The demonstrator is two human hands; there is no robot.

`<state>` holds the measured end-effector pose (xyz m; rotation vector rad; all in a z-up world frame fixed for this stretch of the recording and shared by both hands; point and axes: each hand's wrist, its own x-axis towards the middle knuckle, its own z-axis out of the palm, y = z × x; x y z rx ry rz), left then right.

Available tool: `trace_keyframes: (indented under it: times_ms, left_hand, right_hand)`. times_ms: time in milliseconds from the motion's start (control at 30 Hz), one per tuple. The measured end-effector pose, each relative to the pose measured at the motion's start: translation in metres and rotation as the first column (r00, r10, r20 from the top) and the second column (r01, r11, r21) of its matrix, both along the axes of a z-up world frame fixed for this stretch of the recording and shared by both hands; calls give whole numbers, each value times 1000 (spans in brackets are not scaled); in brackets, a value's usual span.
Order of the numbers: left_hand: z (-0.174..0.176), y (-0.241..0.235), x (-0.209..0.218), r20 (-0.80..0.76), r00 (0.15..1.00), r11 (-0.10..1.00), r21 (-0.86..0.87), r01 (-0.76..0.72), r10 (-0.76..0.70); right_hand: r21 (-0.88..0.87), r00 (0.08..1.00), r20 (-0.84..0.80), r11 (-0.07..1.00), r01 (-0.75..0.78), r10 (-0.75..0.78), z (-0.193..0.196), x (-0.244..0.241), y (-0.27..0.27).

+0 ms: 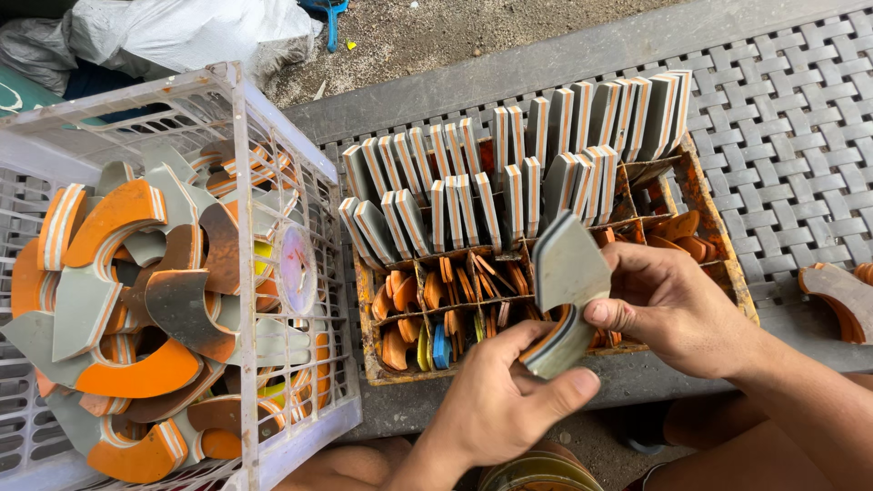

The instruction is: The person repeatedly picks up curved ceramic pieces from a crate and a tray, aligns them in pairs, and places them into a cardboard organizer. The hands handle the pieces one at a time, turning them over to match edges before stacking them upright.

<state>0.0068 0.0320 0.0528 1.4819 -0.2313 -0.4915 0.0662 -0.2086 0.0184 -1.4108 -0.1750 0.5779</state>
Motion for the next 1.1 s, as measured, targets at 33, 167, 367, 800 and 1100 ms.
trace_keyframes:
  times_ms: [33, 167, 367, 800, 1100]
  left_hand:
    - [4, -2, 0, 24, 999, 990, 134, -49, 46]
    - [7, -9, 4, 153, 983, 895, 419, -157, 100]
    - [2, -13, 2, 247, 961, 870, 441, -223, 121]
    - [-3, -2, 0, 376, 922, 857, 439, -269, 97]
    - [3, -4, 4, 598, 783, 908, 213, -360, 170]
  right_hand:
    - [5, 999, 40, 1000, 17, -17, 1, -1, 1]
    - [-54, 999, -3, 998, 33, -34, 5, -6, 14]
    - [-326, 990, 64, 935, 141, -127, 15, -15, 33]
    - [-218, 989, 48, 964, 150, -143, 7, -15, 27]
    - [-159, 951, 190, 948, 275, -244, 4, -8, 11]
